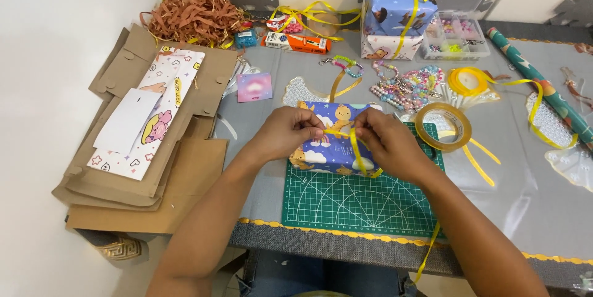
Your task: The person ties a yellow ribbon around a small gift box wrapped in blue paper with cartoon characters. They wrap the ribbon around the box, tie a knot, and form a bow, then adjust the loops and tails to finish the decoration.
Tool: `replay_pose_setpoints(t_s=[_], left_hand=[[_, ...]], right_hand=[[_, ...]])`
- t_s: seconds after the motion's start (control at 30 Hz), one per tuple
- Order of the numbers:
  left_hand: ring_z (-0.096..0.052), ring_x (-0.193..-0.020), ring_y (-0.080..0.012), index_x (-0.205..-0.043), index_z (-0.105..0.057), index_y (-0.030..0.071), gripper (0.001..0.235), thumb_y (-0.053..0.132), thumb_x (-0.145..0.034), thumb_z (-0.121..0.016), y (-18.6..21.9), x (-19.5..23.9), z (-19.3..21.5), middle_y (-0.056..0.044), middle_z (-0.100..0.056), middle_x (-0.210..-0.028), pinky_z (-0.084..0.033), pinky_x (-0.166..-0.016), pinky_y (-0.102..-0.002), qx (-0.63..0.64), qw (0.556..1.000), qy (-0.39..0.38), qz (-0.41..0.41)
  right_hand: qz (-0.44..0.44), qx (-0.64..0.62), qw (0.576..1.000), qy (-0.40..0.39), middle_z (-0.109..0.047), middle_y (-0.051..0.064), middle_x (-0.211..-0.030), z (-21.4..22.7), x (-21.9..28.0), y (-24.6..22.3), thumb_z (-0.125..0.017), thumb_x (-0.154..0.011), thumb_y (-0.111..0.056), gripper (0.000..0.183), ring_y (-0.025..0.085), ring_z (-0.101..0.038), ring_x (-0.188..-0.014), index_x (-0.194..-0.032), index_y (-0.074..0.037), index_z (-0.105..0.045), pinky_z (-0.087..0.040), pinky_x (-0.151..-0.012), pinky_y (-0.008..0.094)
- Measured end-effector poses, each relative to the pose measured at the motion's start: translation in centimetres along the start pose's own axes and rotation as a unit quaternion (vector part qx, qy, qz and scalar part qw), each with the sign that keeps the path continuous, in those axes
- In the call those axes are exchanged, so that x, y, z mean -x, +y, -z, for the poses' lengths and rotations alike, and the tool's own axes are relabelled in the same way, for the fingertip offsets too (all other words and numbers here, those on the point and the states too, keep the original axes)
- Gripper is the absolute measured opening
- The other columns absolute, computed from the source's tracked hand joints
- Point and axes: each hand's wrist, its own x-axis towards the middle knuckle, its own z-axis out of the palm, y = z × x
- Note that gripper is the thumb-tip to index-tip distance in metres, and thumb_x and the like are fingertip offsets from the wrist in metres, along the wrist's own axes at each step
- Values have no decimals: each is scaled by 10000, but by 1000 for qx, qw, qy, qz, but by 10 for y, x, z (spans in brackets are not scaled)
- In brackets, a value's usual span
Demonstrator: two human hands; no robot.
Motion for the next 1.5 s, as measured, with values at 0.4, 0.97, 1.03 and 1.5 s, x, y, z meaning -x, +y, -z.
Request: replay_pose_setpoints(t_s=[0.4, 0.97, 1.03, 1.5], left_hand=[[-797, -910, -307, -1095, -907, 56, 143, 92, -1052, -775, -10, -5, -3, -140, -845, -883, -605, -874, -419, -4, 1000, 8, -20], [-667, -965, -216, -1142, -823, 68, 219, -6, -1121, -618, -16, 14, -11, -113, -763, -924, -542, -927, -364, 179, 979, 31, -97], [-653, -929, -209, -1146, -835, 80, 210, 19, -1135, -634, -11, 15, -11, -121, -780, -931, -532, -880, -352, 183, 977, 42, -102], [-563, -841, -167, -1132, -926, 90, 129, 72, -1085, -807, 6, 3, -8, -155, -844, -999, -499, -778, -339, 142, 978, 24, -150]], right_hand=[[98, -184, 977, 36, -723, 125, -1044, 20, -4, 17, -620, -1116, 58, 188, 313, -687, -1015, -1150, -49, -771, -561, -1004, 472], [-107, -359, 925, 58, -744, 183, -936, -5, -12, -3, -472, -1272, -174, 177, 306, -820, -930, -1300, -62, -606, -680, -1005, 460], [-147, -350, 924, 52, -751, 203, -948, -2, -15, -9, -453, -1281, -204, 209, 327, -827, -941, -1321, -60, -598, -676, -1028, 477], [-193, -381, 898, -107, -769, 229, -1018, 4, -53, -11, -488, -1217, -112, 269, 348, -862, -885, -1364, 38, -655, -721, -942, 518]])
